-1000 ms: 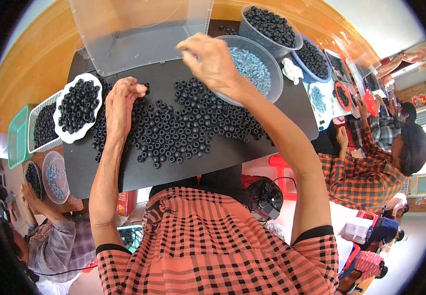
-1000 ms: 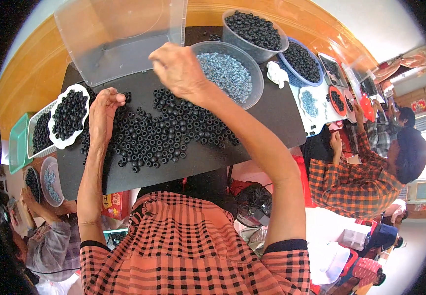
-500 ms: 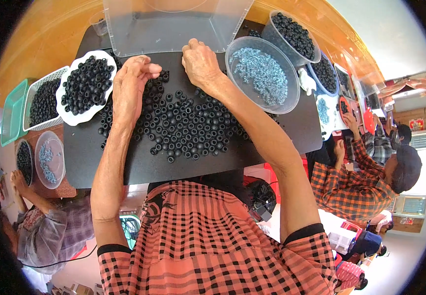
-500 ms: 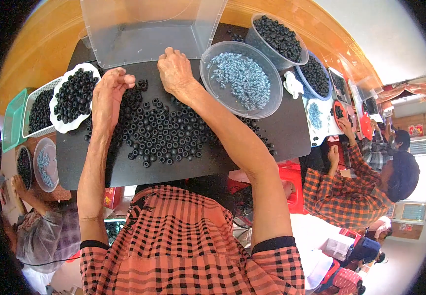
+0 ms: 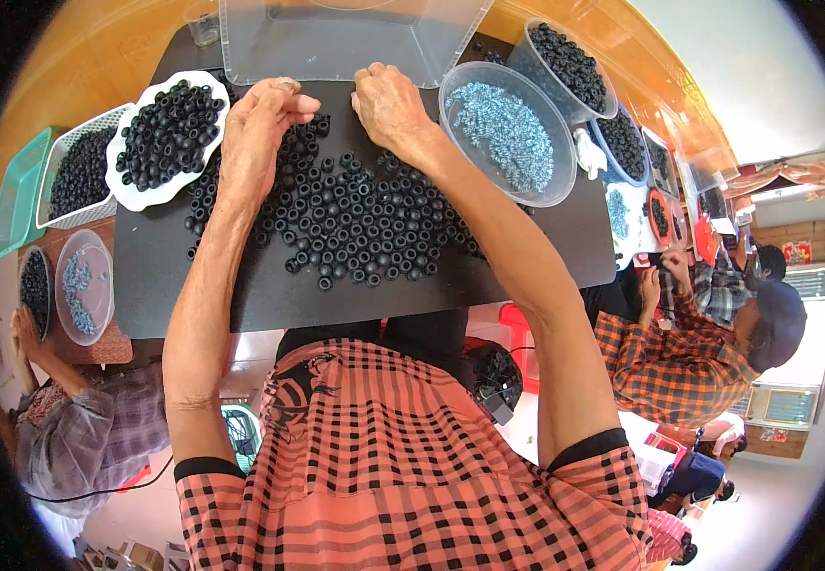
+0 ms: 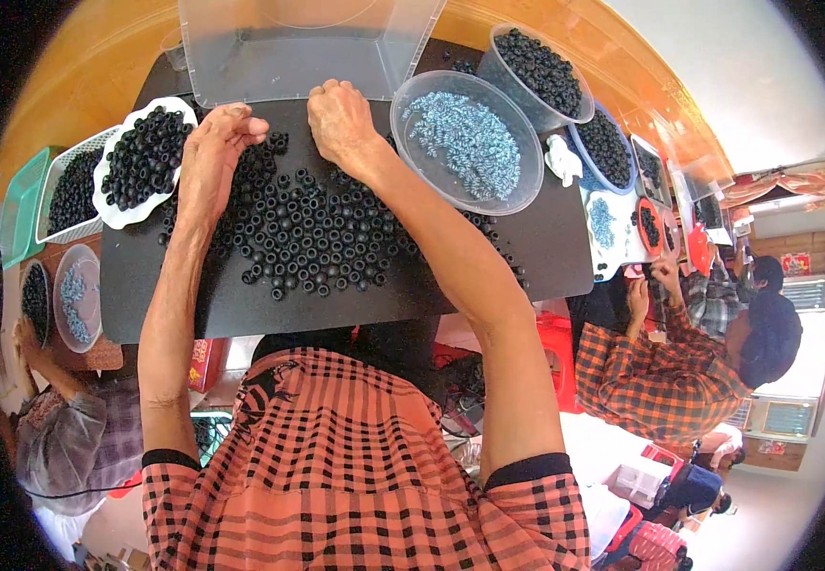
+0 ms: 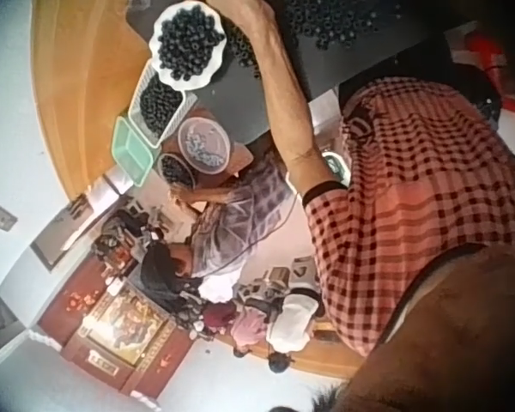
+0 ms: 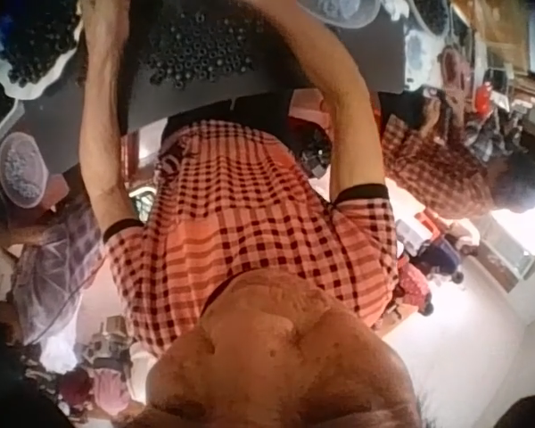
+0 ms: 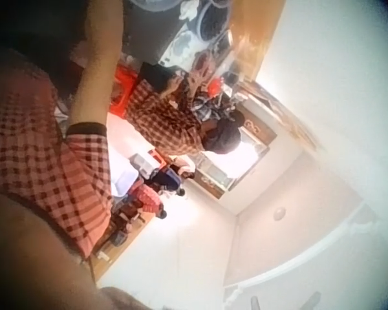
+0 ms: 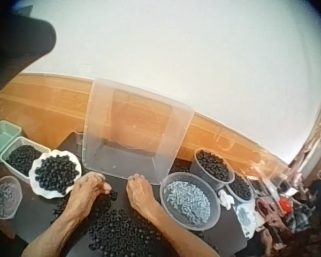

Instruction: The person assembles small components by picking metal inserts from a plastic container and fitting them into black rings by hand.

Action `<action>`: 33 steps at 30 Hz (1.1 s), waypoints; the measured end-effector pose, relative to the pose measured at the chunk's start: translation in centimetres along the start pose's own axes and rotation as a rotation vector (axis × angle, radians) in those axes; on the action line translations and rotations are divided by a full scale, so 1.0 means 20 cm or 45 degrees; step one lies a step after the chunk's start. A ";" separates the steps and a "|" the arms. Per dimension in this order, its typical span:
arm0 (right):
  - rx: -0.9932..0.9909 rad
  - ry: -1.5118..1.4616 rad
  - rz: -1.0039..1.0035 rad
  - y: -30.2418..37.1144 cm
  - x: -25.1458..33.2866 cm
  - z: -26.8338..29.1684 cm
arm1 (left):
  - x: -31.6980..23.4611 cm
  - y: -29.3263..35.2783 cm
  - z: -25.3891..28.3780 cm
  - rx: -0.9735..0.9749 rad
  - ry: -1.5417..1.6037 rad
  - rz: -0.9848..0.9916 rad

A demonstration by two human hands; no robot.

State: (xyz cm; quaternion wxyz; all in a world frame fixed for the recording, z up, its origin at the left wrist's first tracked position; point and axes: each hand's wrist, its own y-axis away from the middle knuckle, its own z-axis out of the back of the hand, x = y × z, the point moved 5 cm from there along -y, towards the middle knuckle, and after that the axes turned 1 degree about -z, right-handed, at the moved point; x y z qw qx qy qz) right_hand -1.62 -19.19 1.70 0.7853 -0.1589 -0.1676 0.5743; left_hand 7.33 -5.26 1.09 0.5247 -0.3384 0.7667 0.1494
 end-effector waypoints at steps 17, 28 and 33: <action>0.099 -0.135 -0.038 0.03 0.03 0.04 | -0.01 0.05 -0.06 0.315 -0.958 -0.051; -0.119 -1.066 -0.438 0.23 0.02 0.23 | -0.05 0.16 -0.21 0.740 -1.826 -0.421; -0.130 -1.449 -0.551 0.29 0.01 0.17 | -0.03 0.16 -0.21 0.688 -1.934 -0.481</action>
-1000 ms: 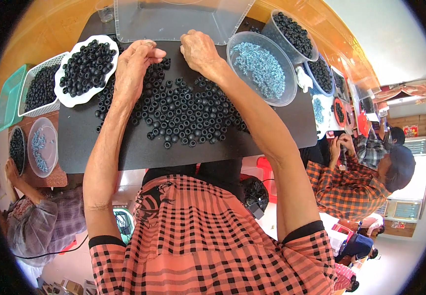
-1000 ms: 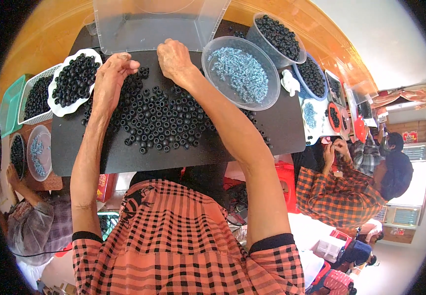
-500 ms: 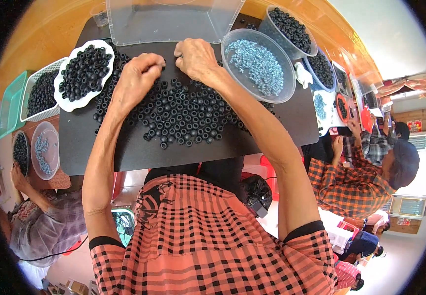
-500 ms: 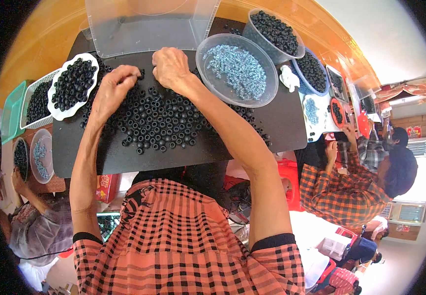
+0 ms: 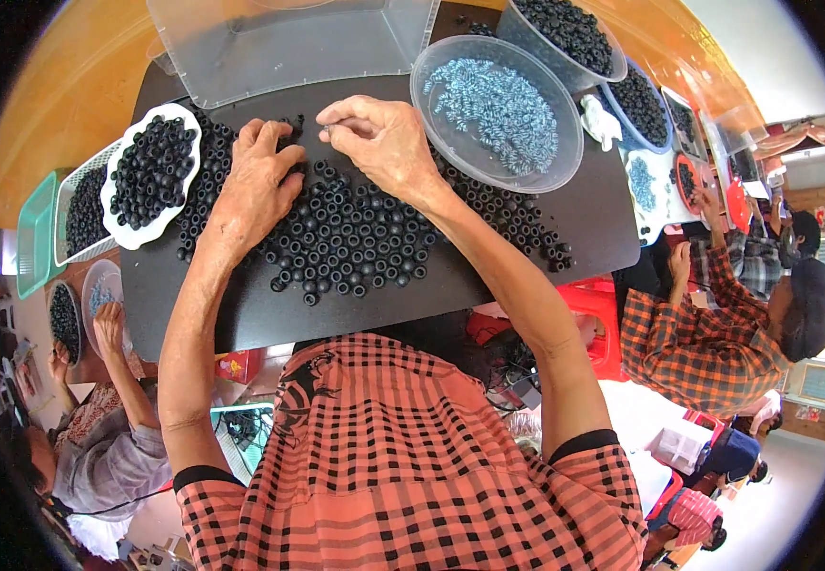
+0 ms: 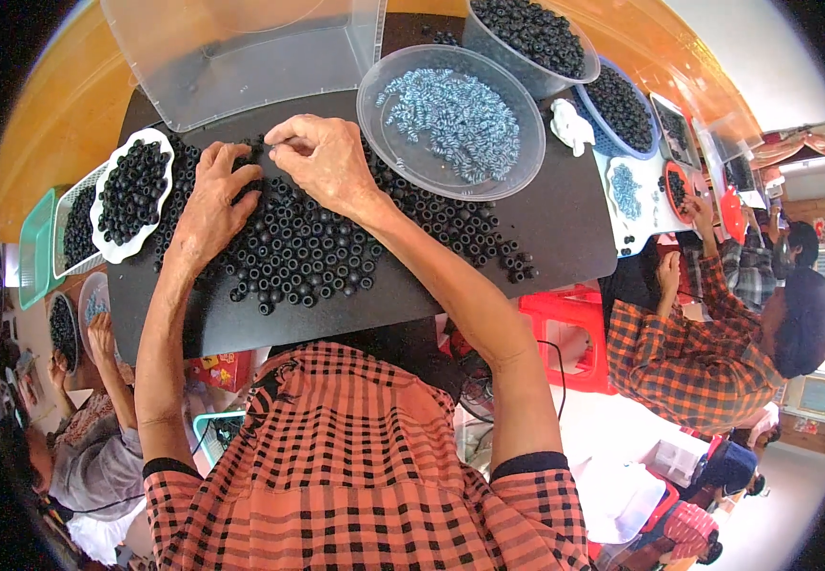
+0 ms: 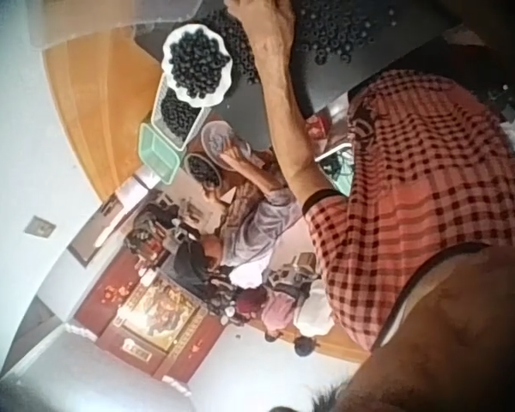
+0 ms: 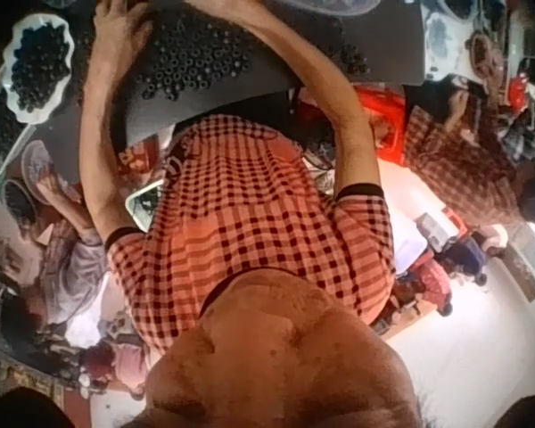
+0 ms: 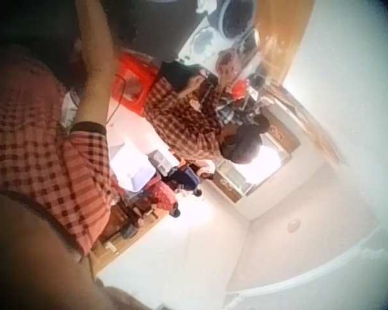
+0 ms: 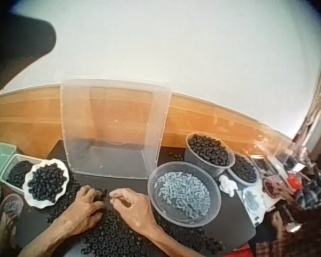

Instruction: The person assembles small components by picking metal inserts from a plastic container and fitting them into black rings by hand.

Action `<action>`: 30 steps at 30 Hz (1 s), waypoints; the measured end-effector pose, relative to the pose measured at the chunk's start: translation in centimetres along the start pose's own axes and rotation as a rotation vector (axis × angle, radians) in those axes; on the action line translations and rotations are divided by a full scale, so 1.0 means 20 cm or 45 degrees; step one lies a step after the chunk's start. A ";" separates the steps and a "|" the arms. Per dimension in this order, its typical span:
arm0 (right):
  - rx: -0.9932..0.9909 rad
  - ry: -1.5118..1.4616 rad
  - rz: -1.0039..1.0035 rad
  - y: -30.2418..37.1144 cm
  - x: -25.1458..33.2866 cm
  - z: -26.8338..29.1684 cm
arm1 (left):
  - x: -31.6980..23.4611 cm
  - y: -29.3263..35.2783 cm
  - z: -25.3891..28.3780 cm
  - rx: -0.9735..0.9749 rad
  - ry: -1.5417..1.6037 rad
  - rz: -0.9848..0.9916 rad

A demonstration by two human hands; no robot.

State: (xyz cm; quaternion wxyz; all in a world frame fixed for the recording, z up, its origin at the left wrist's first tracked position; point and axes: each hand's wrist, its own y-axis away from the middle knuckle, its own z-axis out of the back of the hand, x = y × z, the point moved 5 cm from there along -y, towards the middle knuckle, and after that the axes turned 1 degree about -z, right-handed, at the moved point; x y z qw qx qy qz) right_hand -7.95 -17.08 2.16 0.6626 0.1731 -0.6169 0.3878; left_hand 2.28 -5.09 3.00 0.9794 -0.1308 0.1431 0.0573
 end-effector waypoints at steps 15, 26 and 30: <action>0.069 -0.328 0.028 0.05 0.01 0.00 | -0.03 0.02 -0.02 -0.203 1.309 0.397; 0.061 -0.043 0.209 0.09 0.07 -0.03 | 0.01 0.04 -0.08 -0.263 1.345 0.419; 0.077 -0.119 0.049 0.09 0.03 -0.04 | 0.01 0.04 -0.08 -0.257 1.350 0.426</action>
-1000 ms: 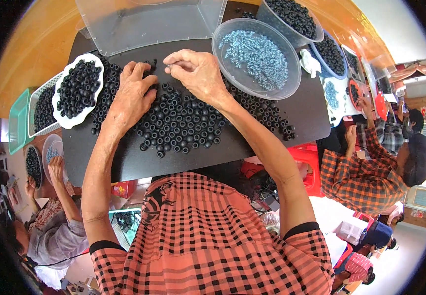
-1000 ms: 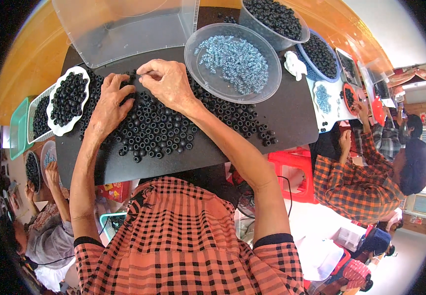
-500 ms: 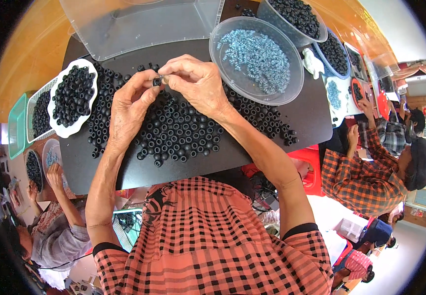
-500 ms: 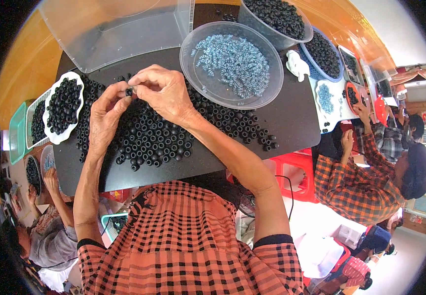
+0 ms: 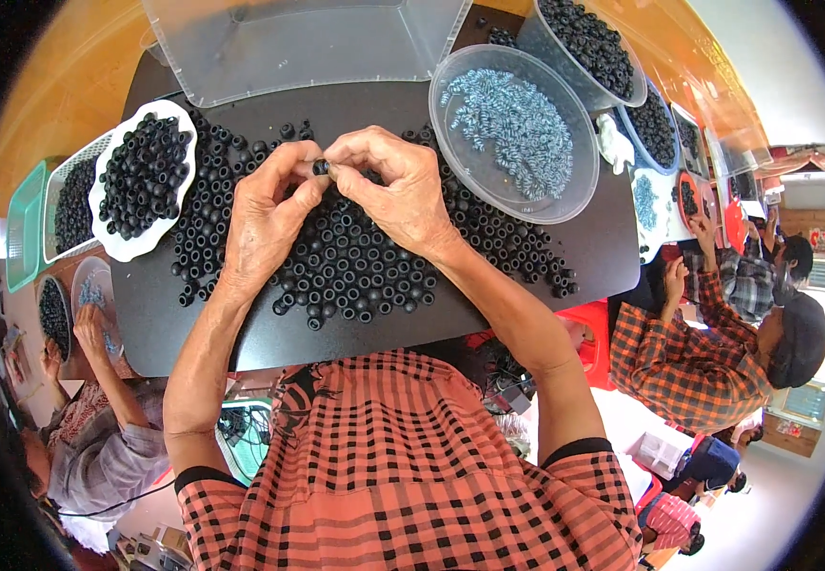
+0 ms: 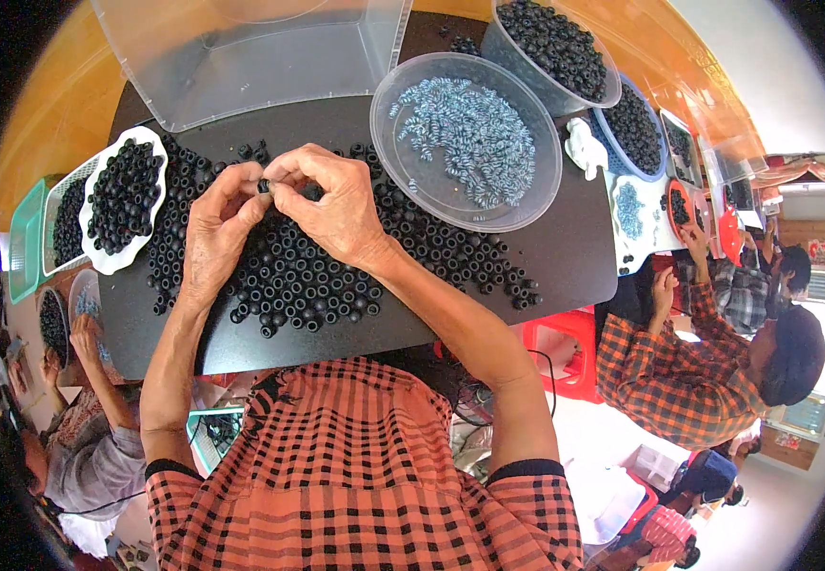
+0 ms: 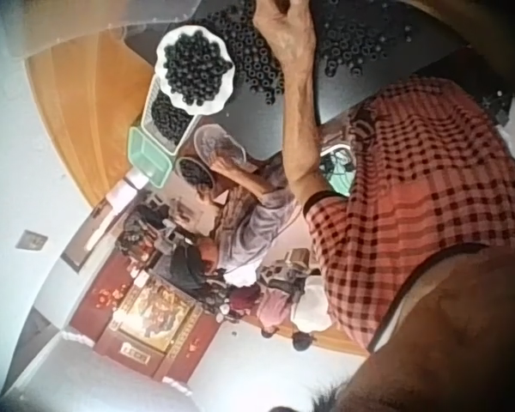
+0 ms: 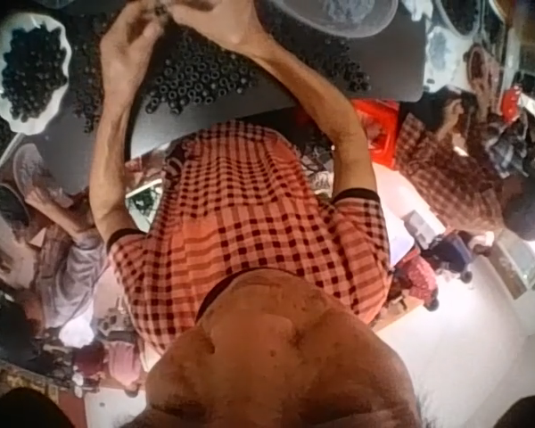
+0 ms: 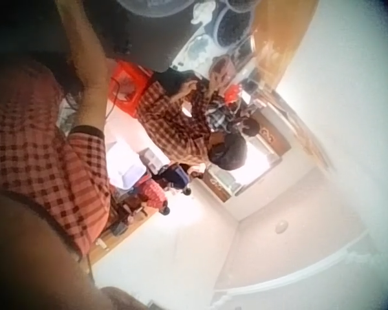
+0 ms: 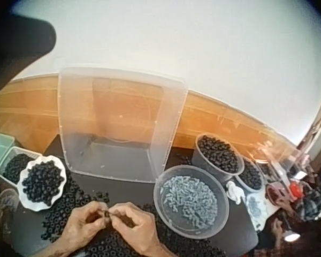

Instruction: The person assembles small components by picking metal inserts from a plastic container and fitting them into black rings by hand.

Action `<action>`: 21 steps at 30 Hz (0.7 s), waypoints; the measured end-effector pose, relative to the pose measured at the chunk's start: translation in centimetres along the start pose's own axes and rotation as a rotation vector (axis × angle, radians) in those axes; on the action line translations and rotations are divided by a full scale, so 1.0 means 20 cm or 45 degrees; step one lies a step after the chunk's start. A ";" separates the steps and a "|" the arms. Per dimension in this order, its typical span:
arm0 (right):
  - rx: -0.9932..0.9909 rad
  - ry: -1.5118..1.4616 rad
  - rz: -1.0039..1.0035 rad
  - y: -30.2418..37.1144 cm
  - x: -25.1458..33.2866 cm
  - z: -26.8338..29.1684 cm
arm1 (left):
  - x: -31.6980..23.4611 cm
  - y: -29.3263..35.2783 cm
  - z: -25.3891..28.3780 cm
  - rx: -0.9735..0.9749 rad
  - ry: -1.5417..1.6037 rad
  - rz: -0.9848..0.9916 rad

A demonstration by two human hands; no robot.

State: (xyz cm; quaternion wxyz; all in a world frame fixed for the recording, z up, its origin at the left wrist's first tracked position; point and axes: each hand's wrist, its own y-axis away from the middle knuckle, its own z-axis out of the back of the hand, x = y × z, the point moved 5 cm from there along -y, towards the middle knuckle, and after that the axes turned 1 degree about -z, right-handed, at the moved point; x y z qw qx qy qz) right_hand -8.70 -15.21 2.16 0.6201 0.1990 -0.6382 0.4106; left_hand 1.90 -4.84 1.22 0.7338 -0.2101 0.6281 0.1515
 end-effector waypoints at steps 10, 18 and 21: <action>0.098 0.077 0.065 -0.01 0.00 0.00 | 0.01 0.00 -0.01 0.050 -0.094 -0.066; 0.127 0.047 0.052 -0.01 -0.01 0.00 | 0.02 0.00 -0.01 0.077 -0.047 0.016; 0.115 0.065 0.029 -0.01 -0.01 0.00 | 0.02 0.00 -0.02 0.091 0.070 0.023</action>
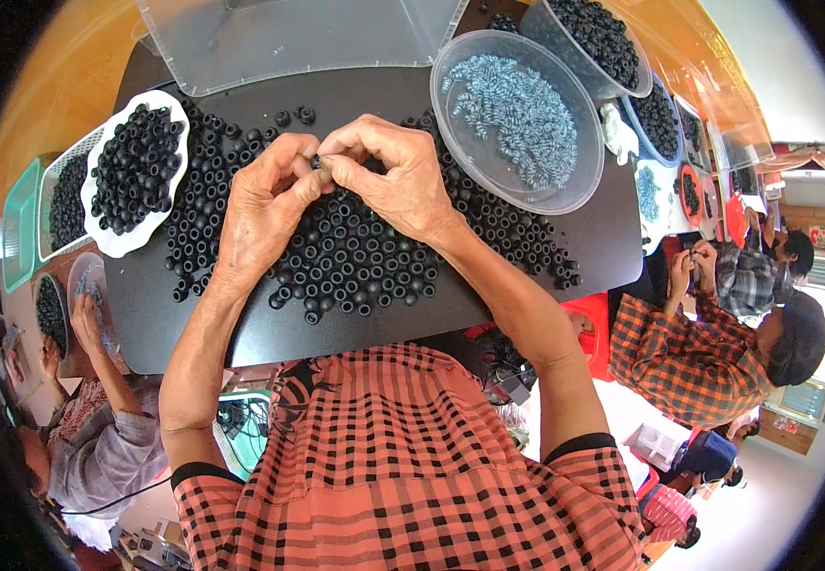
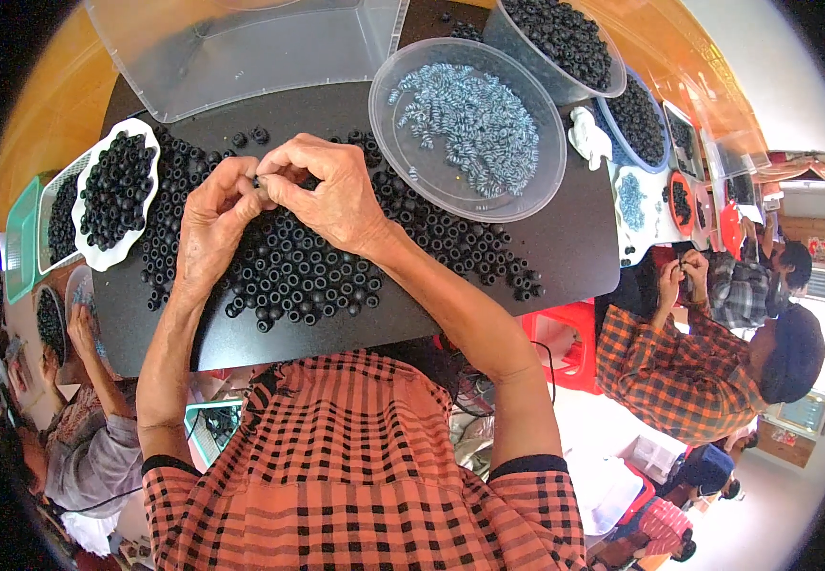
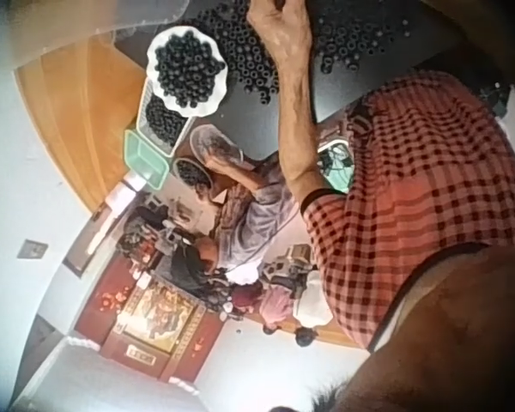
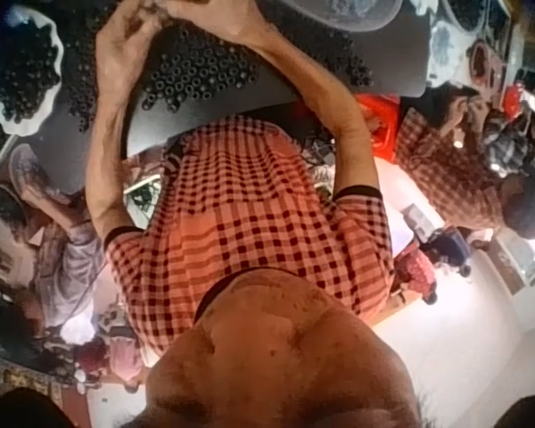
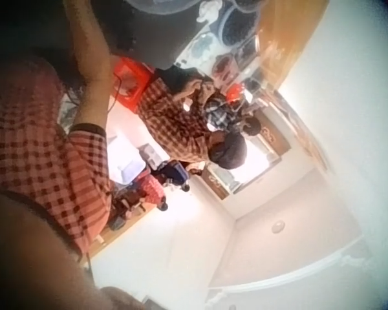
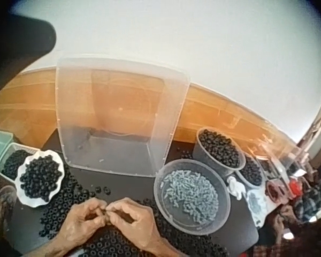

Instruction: The person assembles small components by picking metal inserts from a plastic container and fitting them into black rings by hand.

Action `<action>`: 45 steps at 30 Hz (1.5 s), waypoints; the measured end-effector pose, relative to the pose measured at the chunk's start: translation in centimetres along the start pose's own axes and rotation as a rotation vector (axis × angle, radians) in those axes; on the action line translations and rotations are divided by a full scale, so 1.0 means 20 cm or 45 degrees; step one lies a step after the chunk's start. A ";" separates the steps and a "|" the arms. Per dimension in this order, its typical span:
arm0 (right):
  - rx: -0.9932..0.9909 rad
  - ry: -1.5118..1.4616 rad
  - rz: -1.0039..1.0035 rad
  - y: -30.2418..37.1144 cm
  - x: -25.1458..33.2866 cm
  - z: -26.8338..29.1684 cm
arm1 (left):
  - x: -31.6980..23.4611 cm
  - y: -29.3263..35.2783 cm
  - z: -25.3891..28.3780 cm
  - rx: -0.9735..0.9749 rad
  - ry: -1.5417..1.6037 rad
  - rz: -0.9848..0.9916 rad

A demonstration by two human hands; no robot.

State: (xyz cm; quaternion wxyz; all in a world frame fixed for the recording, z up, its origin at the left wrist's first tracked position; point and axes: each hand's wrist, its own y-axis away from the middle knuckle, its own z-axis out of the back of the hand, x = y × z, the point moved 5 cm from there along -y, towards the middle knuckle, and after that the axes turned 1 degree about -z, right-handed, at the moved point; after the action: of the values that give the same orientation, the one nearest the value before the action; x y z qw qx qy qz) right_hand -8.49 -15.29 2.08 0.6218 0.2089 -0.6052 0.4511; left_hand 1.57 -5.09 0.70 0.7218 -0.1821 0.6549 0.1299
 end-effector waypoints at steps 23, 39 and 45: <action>-0.159 0.467 0.579 0.09 0.28 0.10 | 0.06 0.00 0.06 -0.141 0.172 0.064; -0.109 1.112 0.121 0.07 0.07 0.80 | 0.04 0.01 0.03 -0.077 0.079 0.020; -0.068 1.141 0.317 0.07 0.03 0.74 | 0.04 0.00 0.02 -0.066 0.039 0.044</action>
State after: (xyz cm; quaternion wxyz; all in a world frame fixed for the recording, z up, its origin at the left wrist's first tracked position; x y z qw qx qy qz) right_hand -18.00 -26.38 4.93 0.7683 -0.0971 -0.3087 0.5523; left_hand 2.05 -4.90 -0.05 0.7044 -0.1914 0.6654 0.1564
